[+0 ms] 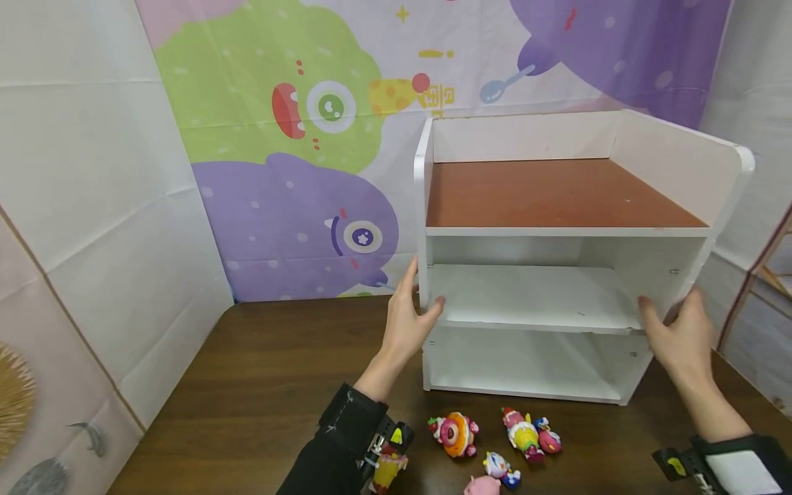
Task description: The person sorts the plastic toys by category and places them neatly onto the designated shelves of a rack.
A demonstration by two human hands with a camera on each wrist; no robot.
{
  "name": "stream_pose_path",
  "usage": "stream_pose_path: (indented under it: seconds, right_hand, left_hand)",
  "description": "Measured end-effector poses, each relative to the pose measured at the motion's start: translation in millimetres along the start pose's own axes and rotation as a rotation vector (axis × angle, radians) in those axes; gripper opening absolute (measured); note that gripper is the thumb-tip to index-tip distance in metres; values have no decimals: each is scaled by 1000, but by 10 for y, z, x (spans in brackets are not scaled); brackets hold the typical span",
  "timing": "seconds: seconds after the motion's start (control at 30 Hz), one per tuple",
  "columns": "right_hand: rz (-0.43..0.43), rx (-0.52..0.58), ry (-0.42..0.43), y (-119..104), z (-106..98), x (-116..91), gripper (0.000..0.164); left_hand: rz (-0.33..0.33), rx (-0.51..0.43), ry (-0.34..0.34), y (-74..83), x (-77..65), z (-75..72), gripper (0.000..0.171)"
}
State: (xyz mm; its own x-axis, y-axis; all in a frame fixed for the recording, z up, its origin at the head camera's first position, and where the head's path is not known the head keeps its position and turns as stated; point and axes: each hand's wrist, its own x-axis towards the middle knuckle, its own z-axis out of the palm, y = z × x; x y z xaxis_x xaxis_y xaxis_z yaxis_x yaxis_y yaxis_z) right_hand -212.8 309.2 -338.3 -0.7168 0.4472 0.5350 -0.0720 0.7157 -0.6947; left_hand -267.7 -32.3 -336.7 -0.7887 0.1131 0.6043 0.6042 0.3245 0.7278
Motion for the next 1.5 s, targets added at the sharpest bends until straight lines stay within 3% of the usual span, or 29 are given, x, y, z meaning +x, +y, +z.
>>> stream_pose_path:
  seconds: [0.13, 0.4, 0.9, 1.27, 1.5]
  right_hand:
    - [-38, 23, 65, 24, 18, 6, 38]
    - [-35, 30, 95, 28, 45, 5, 33]
    - [15, 75, 114, -37, 68, -2, 34]
    - [-7, 58, 124, -39, 96, -4, 31]
    - [-75, 20, 153, -64, 133, -14, 25]
  left_hand:
    - [58, -33, 22, -32, 21, 26, 71]
    - [128, 36, 8, -23, 28, 20, 74]
    - [120, 19, -35, 14, 44, 2, 78]
    - [134, 42, -29, 18, 31, -22, 77]
    - [137, 64, -9, 3, 24, -92, 74]
